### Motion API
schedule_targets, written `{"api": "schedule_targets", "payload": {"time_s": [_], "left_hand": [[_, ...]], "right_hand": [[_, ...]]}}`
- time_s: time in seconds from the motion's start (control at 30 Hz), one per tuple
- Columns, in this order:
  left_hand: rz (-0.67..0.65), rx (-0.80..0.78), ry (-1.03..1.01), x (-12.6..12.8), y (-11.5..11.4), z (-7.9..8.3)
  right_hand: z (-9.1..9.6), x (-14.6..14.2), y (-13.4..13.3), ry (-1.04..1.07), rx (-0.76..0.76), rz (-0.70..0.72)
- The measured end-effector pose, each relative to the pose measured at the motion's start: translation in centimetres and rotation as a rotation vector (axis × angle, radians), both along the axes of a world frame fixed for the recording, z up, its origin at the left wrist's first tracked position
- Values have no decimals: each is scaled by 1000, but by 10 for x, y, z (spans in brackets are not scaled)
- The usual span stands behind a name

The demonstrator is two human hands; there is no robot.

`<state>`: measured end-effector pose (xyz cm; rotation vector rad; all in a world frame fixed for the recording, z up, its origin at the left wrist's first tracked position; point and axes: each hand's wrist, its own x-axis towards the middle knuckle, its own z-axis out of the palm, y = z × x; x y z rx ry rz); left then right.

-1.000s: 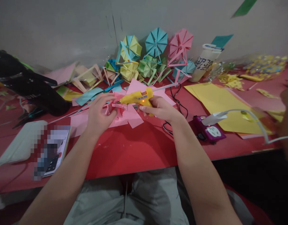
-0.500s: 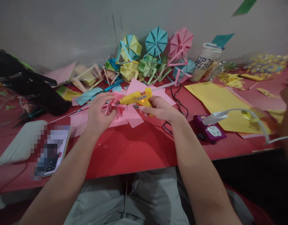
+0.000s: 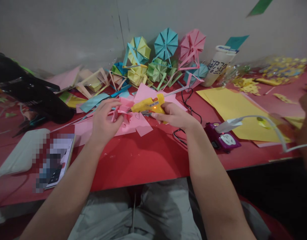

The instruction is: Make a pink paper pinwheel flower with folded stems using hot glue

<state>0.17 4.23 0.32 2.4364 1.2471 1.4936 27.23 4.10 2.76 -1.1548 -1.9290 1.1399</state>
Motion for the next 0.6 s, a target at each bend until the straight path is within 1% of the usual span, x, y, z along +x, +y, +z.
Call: {"api": "schedule_targets", "payload": {"time_s": [0.13, 0.23, 0.37, 0.43, 0.5, 0.6], "left_hand": [[-3, 22, -9, 0, 0, -1], [-1, 20, -11, -1, 0, -1], [17, -5, -3, -1, 0, 0], [25, -19, -1, -1, -1, 0], [27, -27, -6, -1, -1, 1], [27, -26, -13, -1, -1, 1]], "right_hand": [[1, 4, -1, -50, -49, -36], [2, 8, -2, -44, -59, -68], [4, 19, -3, -72, -81, -45], [2, 26, -1, -63, -76, -55], [-2, 34, 3, -19, -39, -134], [-14, 44, 15, 53, 43, -376]]}}
